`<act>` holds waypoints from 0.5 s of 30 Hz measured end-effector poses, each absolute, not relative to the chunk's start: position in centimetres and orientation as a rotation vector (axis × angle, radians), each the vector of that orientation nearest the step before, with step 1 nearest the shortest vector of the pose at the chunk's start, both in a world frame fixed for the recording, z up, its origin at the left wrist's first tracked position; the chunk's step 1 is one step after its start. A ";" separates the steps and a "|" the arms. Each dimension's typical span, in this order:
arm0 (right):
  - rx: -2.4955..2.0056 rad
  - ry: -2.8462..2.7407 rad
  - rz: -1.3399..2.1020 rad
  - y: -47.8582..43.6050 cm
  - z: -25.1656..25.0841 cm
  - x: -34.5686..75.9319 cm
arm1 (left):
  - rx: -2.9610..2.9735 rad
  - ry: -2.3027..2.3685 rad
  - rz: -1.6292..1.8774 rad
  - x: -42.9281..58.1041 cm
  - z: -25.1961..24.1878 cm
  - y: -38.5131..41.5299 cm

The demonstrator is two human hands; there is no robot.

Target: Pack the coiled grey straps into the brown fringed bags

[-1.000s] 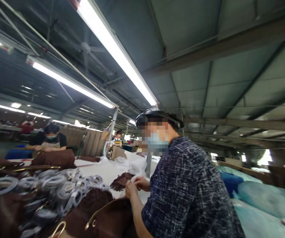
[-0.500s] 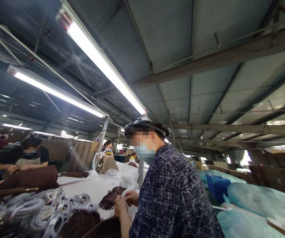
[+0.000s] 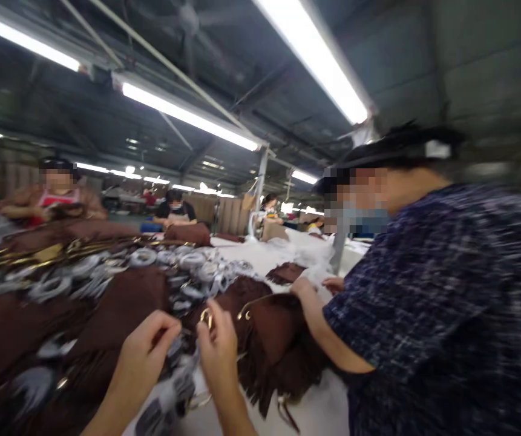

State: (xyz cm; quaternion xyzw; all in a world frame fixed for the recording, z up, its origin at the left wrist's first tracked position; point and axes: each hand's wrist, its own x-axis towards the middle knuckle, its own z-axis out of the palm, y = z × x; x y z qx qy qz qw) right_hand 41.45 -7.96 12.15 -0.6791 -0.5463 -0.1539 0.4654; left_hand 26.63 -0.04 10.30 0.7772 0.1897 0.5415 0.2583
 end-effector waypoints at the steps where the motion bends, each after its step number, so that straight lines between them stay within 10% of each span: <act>1: -1.642 -1.279 -0.352 -7.4 9.8 39.9 | 2.134 0.526 1.417 25.6 10.2 0.1; 15: -1.190 -1.558 -0.616 -9.2 12.4 35.2 | 2.304 0.139 1.221 20.7 18.8 -0.5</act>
